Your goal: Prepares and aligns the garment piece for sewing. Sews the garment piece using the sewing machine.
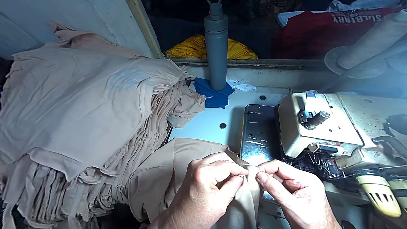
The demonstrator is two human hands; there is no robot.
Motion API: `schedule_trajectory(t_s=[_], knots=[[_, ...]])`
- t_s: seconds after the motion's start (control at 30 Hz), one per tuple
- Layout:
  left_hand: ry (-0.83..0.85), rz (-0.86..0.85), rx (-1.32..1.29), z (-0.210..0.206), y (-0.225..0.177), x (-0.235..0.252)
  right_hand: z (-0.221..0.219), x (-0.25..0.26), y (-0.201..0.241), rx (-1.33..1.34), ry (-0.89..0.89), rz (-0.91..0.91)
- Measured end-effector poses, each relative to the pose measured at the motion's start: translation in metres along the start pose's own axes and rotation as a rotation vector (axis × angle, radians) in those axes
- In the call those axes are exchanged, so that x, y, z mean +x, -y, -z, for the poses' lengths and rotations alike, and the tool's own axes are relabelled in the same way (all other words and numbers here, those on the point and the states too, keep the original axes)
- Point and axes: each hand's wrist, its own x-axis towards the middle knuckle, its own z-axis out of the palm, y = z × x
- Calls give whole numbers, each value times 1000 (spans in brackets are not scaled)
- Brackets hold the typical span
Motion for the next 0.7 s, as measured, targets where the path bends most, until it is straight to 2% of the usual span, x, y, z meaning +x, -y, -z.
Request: schedule_trajectory(t_s=[0.27, 0.7], knots=[[-93, 34, -2, -18, 4, 3, -2, -4, 3, -35, 21, 28], [-62, 41, -42, -17, 2, 2, -3, -3, 3, -55, 24, 54]])
